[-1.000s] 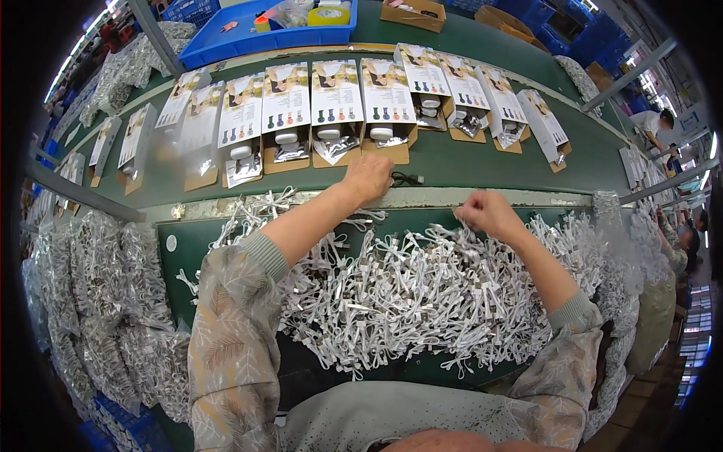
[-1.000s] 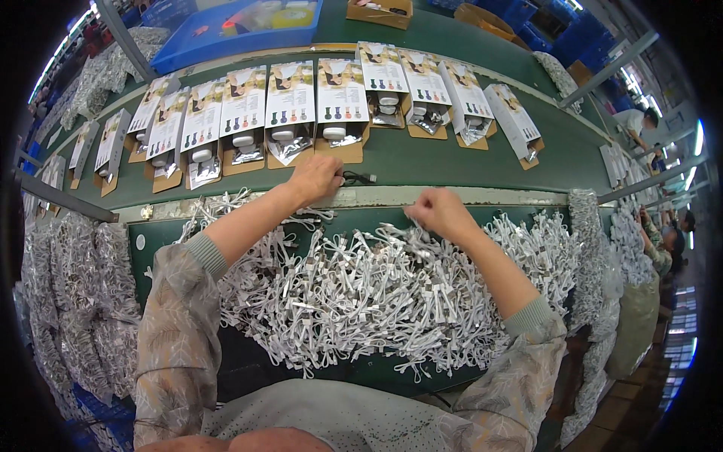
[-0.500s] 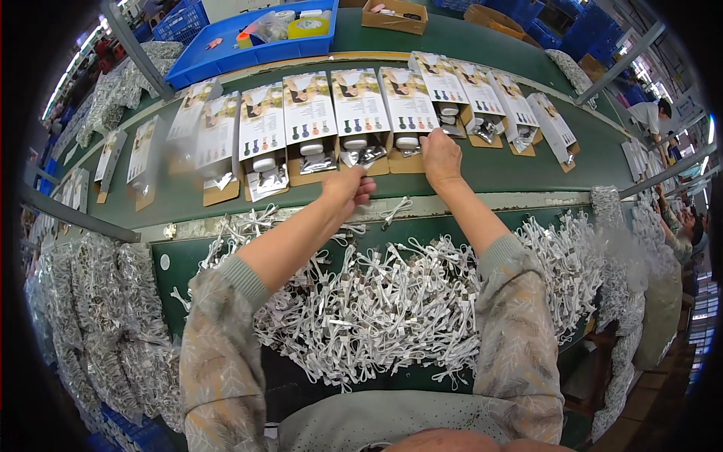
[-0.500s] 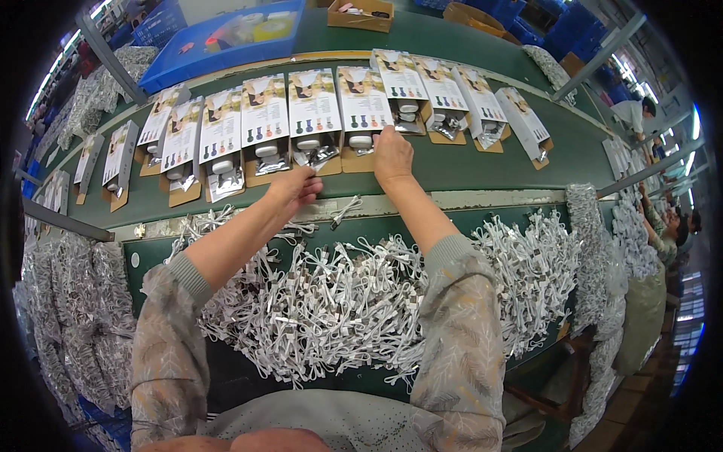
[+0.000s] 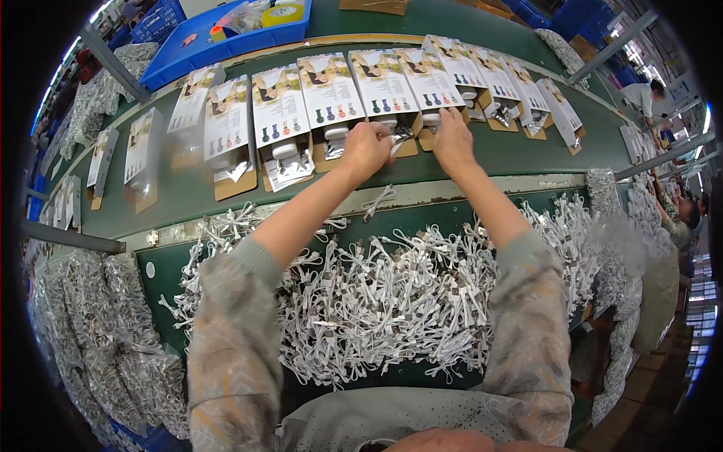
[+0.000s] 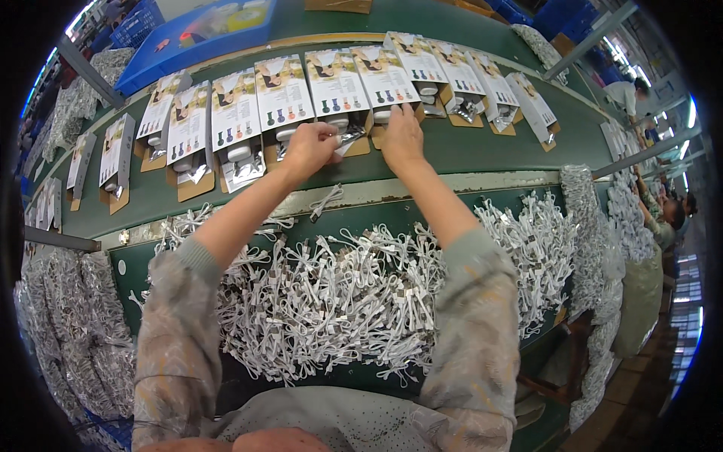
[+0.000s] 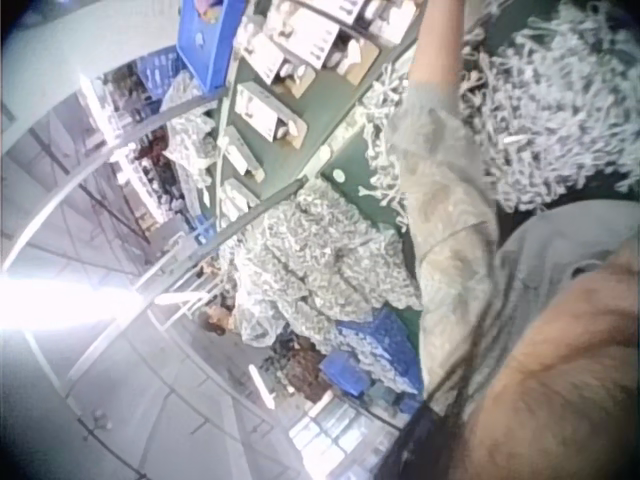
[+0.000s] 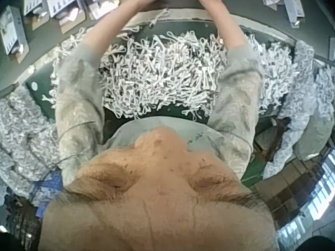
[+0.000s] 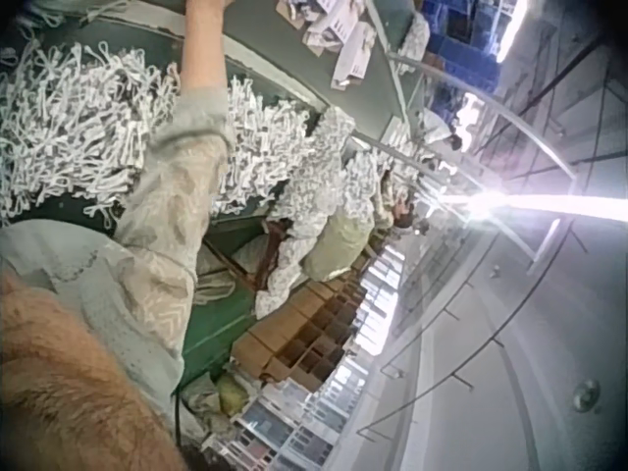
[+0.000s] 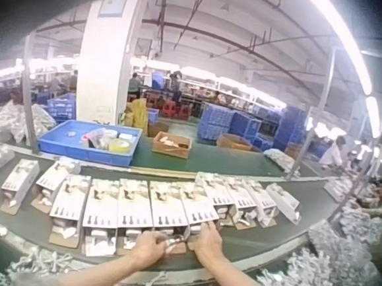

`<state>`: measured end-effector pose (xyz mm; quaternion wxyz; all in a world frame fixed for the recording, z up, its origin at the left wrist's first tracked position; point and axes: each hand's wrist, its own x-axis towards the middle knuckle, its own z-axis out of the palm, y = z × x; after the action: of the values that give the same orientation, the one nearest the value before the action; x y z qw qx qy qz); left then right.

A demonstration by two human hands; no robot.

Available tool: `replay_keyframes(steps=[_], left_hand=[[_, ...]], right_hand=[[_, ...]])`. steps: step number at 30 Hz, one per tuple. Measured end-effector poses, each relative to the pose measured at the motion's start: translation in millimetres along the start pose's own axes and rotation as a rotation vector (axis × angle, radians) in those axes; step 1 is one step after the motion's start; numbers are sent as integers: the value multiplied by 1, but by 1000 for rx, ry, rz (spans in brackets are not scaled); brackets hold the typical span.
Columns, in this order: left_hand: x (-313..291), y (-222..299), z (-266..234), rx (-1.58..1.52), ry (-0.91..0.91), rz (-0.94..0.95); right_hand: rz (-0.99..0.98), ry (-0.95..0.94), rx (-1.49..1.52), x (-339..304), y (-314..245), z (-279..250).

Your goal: The person packages electronic components and cables into product boxes by hand, placing them into plastic bags before inserting them into the boxes.

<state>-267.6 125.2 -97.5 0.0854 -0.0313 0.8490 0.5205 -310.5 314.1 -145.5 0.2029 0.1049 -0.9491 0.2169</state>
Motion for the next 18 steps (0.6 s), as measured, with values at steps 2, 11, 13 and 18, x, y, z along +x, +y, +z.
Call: replay_keyframes(steps=[2,11,13,18], left_hand=[[-27,1,-20,440,-78,144],[-86,-11,-23,781,-218,183],[-85,-5,-27,502,-205,27],[-82,6,-33,-99,-117,-235]], right_hand=[[-69,-357,-93,-10,-13,-48],[-115,-1024,229,-82,-57,-134],[2,-957,333,-74,-58,-145],[572,-449,926,-58,-33,-116]])
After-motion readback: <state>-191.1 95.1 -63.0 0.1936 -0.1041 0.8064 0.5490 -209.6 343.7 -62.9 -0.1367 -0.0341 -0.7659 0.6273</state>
